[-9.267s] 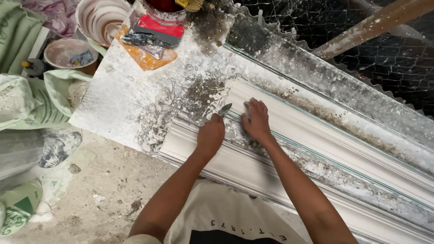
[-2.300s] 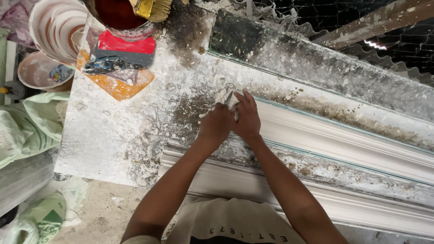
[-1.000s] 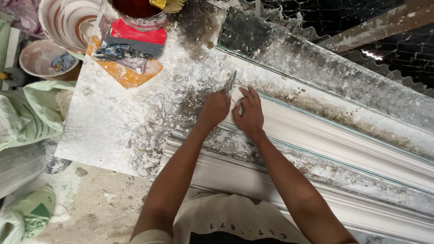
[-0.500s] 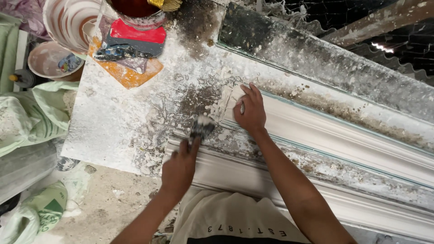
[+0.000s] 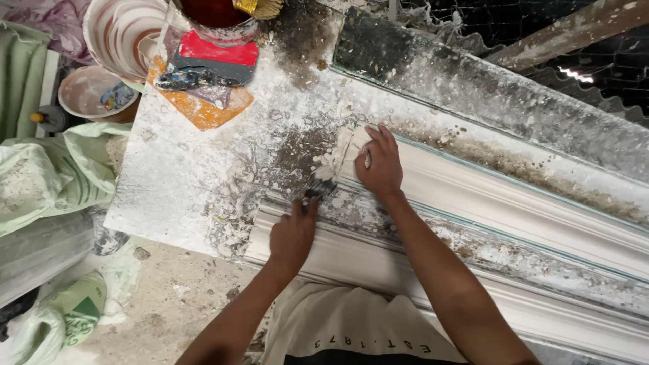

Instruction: Smoothing and cleaning decorative plaster moldings using a putty knife and a cloth.

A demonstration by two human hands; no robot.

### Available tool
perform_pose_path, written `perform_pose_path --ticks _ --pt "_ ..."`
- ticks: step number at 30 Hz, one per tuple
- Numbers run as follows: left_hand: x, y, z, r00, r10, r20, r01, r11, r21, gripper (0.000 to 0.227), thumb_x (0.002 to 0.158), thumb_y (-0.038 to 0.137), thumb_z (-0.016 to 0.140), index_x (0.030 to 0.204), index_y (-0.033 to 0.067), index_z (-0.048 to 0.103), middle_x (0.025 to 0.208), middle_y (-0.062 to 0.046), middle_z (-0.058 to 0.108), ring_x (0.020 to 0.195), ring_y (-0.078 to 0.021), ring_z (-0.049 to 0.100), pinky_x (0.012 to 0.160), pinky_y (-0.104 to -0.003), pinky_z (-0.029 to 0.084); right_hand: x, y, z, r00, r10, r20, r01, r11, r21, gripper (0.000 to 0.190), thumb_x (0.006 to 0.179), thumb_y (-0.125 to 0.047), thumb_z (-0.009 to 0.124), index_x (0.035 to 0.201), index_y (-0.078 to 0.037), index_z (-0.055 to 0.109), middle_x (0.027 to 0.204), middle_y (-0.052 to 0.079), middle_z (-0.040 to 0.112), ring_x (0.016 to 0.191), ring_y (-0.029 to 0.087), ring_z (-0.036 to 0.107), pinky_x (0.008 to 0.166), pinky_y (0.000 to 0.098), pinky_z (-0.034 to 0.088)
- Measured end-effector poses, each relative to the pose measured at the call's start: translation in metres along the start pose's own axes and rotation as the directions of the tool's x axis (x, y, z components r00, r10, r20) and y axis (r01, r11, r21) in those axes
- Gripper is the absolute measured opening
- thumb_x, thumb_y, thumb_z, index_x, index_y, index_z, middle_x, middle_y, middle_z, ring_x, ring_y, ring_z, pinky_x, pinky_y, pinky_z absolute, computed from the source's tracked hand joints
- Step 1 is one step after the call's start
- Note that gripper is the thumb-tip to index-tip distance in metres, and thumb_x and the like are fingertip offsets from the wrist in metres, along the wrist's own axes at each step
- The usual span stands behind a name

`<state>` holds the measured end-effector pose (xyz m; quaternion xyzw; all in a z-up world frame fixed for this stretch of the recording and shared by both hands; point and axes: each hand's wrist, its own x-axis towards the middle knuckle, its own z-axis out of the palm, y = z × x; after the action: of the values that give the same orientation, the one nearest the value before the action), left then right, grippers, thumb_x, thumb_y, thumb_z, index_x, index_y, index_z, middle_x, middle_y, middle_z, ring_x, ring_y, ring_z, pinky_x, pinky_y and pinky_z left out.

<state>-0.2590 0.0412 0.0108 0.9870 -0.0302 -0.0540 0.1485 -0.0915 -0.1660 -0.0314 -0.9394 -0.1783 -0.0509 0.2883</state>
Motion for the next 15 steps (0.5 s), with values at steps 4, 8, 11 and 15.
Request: perform_pose_path --ticks 4,8,11,15 --pt "0.000 -0.007 0.006 0.998 -0.015 0.056 0.015 1.000 0.007 0.049 0.091 0.008 0.059 0.139 0.0146 0.059 0.109 -0.017 0.063 0.068 -0.0322 0.071 0.045 -0.042 0.057 0.000 0.002 0.000 0.999 -0.022 -0.025 0.023 1.000 0.020 0.009 0.092 -0.012 0.061 0.087 -0.005 0.060 0.142 0.015 0.062 0.146 0.041 0.043 0.114 0.0511 0.043" --pt "0.016 -0.016 0.011 0.992 0.004 0.126 -0.008 1.000 0.025 0.051 0.091 0.009 0.058 0.142 0.0142 0.055 0.108 -0.018 0.062 0.068 -0.0338 0.071 0.047 -0.042 0.058 0.001 -0.003 0.001 1.000 -0.011 -0.025 0.011 1.000 0.007 0.007 0.091 -0.011 0.061 0.087 -0.005 0.061 0.141 0.015 0.063 0.144 0.041 0.045 0.115 0.0511 0.042" --pt "0.014 -0.026 0.007 0.995 0.019 0.094 -0.019 1.000 0.007 0.051 0.092 0.010 0.058 0.142 0.0159 0.055 0.109 -0.018 0.063 0.068 -0.0342 0.071 0.046 -0.043 0.058 0.001 -0.001 0.002 0.999 -0.014 -0.033 0.015 1.000 0.016 0.008 0.091 -0.011 0.061 0.088 -0.004 0.060 0.142 0.015 0.062 0.144 0.042 0.045 0.115 0.0508 0.043" --pt "0.023 -0.026 -0.001 0.984 0.029 0.175 -0.036 0.999 0.040 0.056 0.090 0.007 0.059 0.145 0.0141 0.052 0.107 -0.019 0.063 0.071 -0.0327 0.073 0.047 -0.042 0.059 -0.001 -0.001 0.001 0.999 -0.032 -0.043 0.034 0.999 0.041 0.009 0.091 -0.011 0.061 0.090 -0.003 0.061 0.141 0.015 0.062 0.144 0.042 0.045 0.115 0.0514 0.043"
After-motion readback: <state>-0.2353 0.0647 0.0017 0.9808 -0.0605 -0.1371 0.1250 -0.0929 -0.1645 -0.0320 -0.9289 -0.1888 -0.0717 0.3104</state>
